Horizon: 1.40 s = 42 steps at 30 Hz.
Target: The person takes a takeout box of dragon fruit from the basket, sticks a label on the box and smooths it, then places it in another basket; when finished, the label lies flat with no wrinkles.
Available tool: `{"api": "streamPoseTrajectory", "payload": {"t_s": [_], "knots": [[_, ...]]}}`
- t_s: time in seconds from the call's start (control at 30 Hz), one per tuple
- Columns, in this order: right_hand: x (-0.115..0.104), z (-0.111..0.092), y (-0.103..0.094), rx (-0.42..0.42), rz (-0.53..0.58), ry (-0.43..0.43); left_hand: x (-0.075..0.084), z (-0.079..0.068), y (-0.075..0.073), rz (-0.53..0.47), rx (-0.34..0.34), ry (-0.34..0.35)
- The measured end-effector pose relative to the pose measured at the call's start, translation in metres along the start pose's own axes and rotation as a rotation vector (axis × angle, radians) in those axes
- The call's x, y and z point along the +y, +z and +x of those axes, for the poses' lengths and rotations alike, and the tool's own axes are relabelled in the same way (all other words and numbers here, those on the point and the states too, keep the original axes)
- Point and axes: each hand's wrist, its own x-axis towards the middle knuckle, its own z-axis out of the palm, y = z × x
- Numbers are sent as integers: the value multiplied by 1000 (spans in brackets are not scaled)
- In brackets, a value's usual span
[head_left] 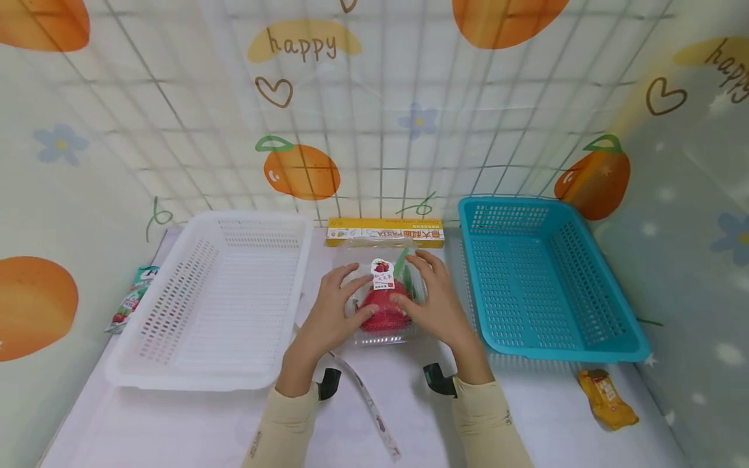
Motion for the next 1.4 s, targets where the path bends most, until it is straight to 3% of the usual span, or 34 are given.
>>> {"api": "streamPoseTrajectory", "payload": {"t_s": [0.13,0.37,0.6,1.0,1.4], "knots": [[13,-12,4,-76,55,46,1,-3,3,-5,-15,-74],[25,-21,14,-151,166,122,-2,-6,12,-65,-83,-121],[34,-20,13,-199,159,147,-15,-6,17,-102,-145,-129],[51,-21,16,-279,196,176,-42,-8,26,-203,-132,-203],[53,-21,21,-304,193,219,-45,-7,29,-275,-176,-269]]}}
